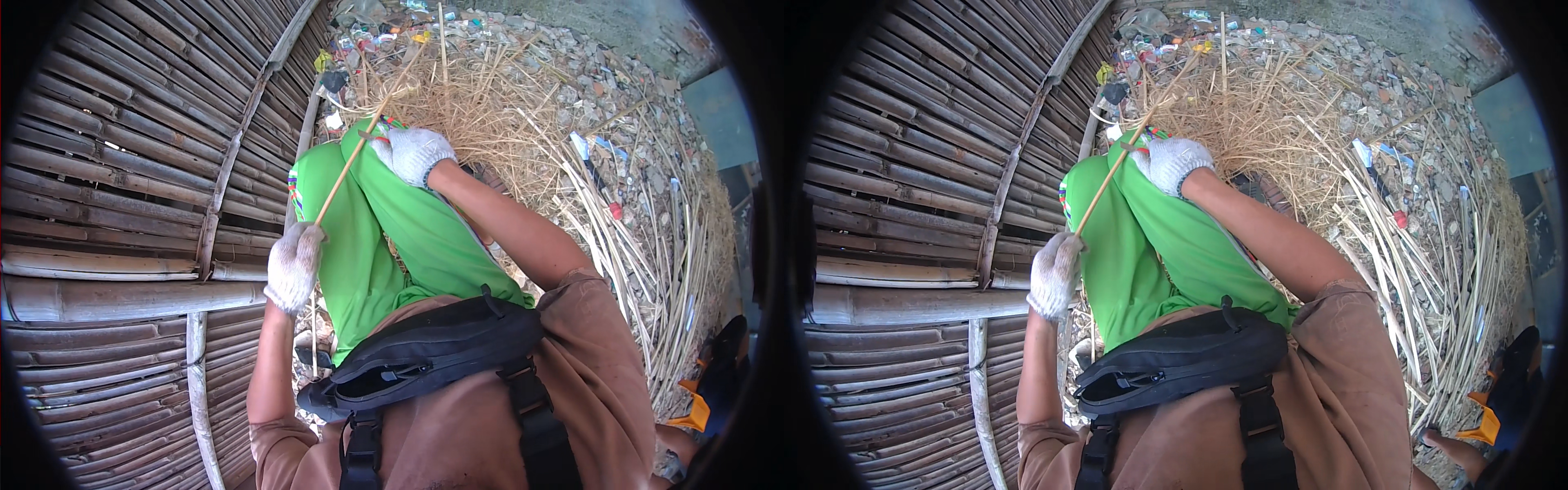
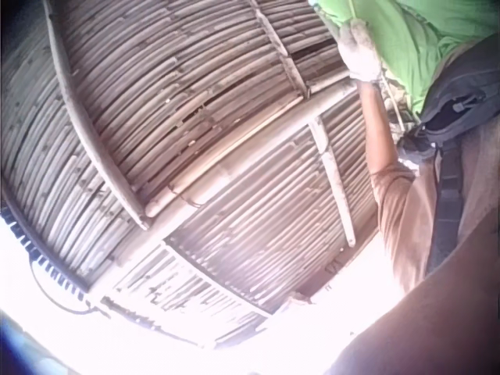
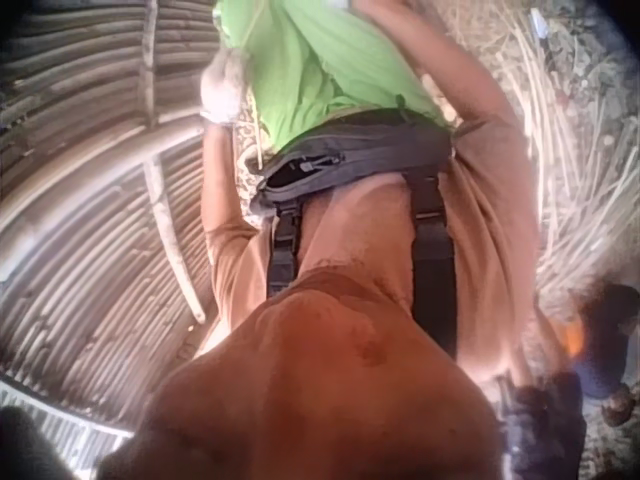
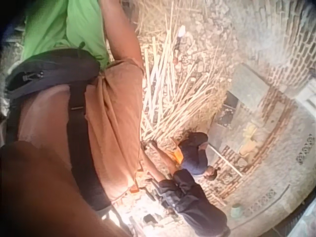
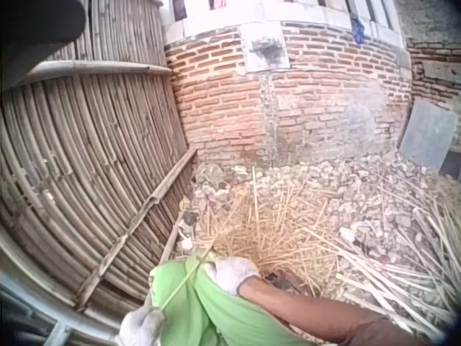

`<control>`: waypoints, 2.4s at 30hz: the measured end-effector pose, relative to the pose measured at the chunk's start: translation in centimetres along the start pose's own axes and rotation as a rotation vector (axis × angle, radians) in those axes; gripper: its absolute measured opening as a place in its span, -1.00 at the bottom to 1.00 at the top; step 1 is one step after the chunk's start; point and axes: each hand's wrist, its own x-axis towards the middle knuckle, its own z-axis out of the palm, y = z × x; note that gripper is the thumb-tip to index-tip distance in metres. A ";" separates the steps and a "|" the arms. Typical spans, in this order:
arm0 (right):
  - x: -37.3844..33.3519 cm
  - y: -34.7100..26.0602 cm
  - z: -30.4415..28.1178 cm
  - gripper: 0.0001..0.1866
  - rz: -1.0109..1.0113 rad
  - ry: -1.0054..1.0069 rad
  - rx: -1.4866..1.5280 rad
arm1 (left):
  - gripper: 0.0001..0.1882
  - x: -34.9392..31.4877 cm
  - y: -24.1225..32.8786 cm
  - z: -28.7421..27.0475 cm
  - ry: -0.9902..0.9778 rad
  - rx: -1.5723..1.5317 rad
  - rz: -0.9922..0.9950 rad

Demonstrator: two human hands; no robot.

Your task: The person uses a small red knife to shave or smooth the surface of a thin bamboo stick while holding it with gloved hands.

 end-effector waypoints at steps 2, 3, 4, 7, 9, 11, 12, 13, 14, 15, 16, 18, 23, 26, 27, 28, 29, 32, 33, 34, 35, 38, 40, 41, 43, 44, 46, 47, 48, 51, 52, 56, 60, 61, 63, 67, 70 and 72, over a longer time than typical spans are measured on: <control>0.3 0.3 0.2 -0.35 0.005 -0.015 -0.012 | -0.62 4.5 0.0 1.7 -0.050 -0.041 -0.014; 0.4 0.2 0.3 -0.36 0.004 -0.044 -0.011 | -0.62 6.5 -0.1 2.4 -0.067 -0.047 -0.006; 0.2 -0.4 -0.1 -0.37 0.007 -0.048 -0.009 | -0.62 8.4 0.2 3.1 -0.085 -0.087 -0.078; 0.1 0.2 0.1 -0.37 -0.005 -0.015 -0.024 | -0.66 12.9 1.4 6.5 -0.114 -0.162 -0.126; 0.0 0.5 0.2 -0.37 -0.011 -0.002 -0.017 | -0.69 15.5 1.6 7.8 -0.119 -0.199 -0.114; 0.1 0.6 0.2 -0.36 -0.023 0.004 -0.008 | -0.65 17.9 1.3 8.6 -0.150 -0.045 -0.022; 0.2 0.1 0.1 -0.36 -0.020 -0.008 -0.006 | -0.62 18.5 -0.3 8.2 -0.144 0.095 0.151; 0.3 -0.5 0.1 -0.36 -0.021 -0.021 -0.004 | -0.59 19.1 -1.9 7.6 -0.109 0.236 0.325; 0.3 0.0 0.2 -0.36 -0.010 -0.026 -0.001 | -0.56 18.9 -1.3 8.0 -0.109 0.176 0.190; 0.3 0.3 0.3 -0.35 0.008 -0.022 -0.013 | -0.60 18.7 -1.6 8.1 -0.111 0.118 0.155; 0.4 0.5 0.4 -0.34 0.024 -0.018 -0.024 | -0.64 18.3 -1.6 8.1 -0.107 0.060 0.118; 0.6 0.5 0.2 -0.33 0.015 -0.036 -0.010 | -0.66 16.5 -1.6 7.1 -0.082 0.014 0.067; 0.6 1.6 0.2 -0.34 -0.026 -0.004 0.003 | -0.51 10.3 1.0 4.1 -0.081 0.269 0.068; 0.8 0.8 0.2 -0.34 -0.024 -0.023 -0.021 | -0.54 6.6 1.1 1.7 -0.055 0.253 0.102; 0.7 0.6 0.0 -0.34 -0.025 -0.027 -0.020 | -0.55 5.4 1.6 1.2 -0.046 0.247 0.110; 0.6 0.5 -0.2 -0.34 -0.019 -0.049 -0.025 | -0.60 4.1 2.1 0.9 -0.038 0.242 0.131; 0.5 0.3 -0.6 -0.34 -0.013 -0.065 -0.033 | -0.60 3.1 2.1 0.4 -0.038 0.243 0.135; 0.3 0.4 -0.5 -0.34 -0.013 -0.029 -0.007 | -0.66 0.3 1.4 -1.4 -0.027 0.360 0.352; 0.3 0.4 -0.5 -0.34 -0.011 -0.026 -0.007 | -0.66 -0.7 1.9 -1.6 -0.029 0.361 0.355; 0.3 0.4 -0.4 -0.33 0.003 -0.042 -0.006 | -0.66 -1.9 2.7 -2.0 -0.040 0.313 0.235; 0.3 0.1 -0.4 -0.33 0.009 -0.056 -0.003 | -0.67 -3.1 3.2 -2.4 -0.043 0.266 0.114; 0.7 0.6 0.3 -0.32 0.017 -0.021 0.024 | -0.69 -5.7 3.6 -3.3 -0.043 0.343 0.235; 0.8 0.5 0.3 -0.31 0.029 -0.023 0.014 | -0.70 -7.6 3.5 -4.4 -0.053 0.412 0.251; 0.7 0.4 0.3 -0.30 0.040 -0.026 0.005 | -0.70 -8.6 3.6 -4.9 -0.054 0.413 0.250; 0.2 0.2 0.1 -0.30 0.050 -0.021 0.009 | -0.69 -10.2 4.3 -5.6 -0.072 0.334 0.119; 0.0 0.2 -0.1 -0.29 0.054 -0.011 0.011 | -0.68 -10.9 4.8 -5.4 -0.046 0.203 -0.106; 0.1 -0.4 0.0 -0.29 0.048 -0.009 0.021 | -0.66 -11.0 0.7 -5.7 -0.004 0.315 0.037; 0.2 0.0 0.1 -0.29 0.065 0.000 0.024 | -0.65 -10.3 2.1 -4.8 -0.010 0.052 -0.116; 0.3 0.1 0.2 -0.29 0.063 0.002 0.026 | -0.63 -9.9 3.7 -4.0 0.031 -0.205 -0.269; 0.3 0.5 0.2 -0.30 0.045 -0.015 0.006 | -0.64 -5.8 2.7 -1.8 -0.015 -0.314 -0.293; 0.1 0.3 0.1 -0.31 0.048 -0.025 0.003 | -0.64 -4.1 2.3 -0.9 -0.038 -0.344 -0.267; 0.4 0.3 0.3 -0.32 0.027 -0.026 -0.002 | -0.70 4.4 1.9 2.6 -0.127 -0.493 -0.253; 0.8 0.4 0.5 -0.34 0.000 -0.001 -0.004 | -0.73 12.2 2.8 6.1 -0.198 -0.494 -0.281; 0.9 0.4 0.5 -0.35 -0.014 -0.005 -0.006 | -0.73 13.6 3.2 6.7 -0.199 -0.495 -0.277; 1.0 0.7 0.7 -0.36 -0.023 -0.014 -0.006 | -0.73 15.5 3.6 7.7 -0.216 -0.488 -0.303; 1.2 1.0 0.7 -0.34 -0.022 -0.030 0.013 | -0.74 15.6 3.2 7.7 -0.219 -0.428 -0.273; 1.6 1.4 1.6 -0.32 -0.001 -0.020 0.014 | -0.72 13.8 2.4 6.5 -0.208 -0.400 -0.262; 1.8 1.2 1.1 -0.29 0.005 -0.052 0.007 | -0.69 12.4 2.4 5.5 -0.202 -0.383 -0.253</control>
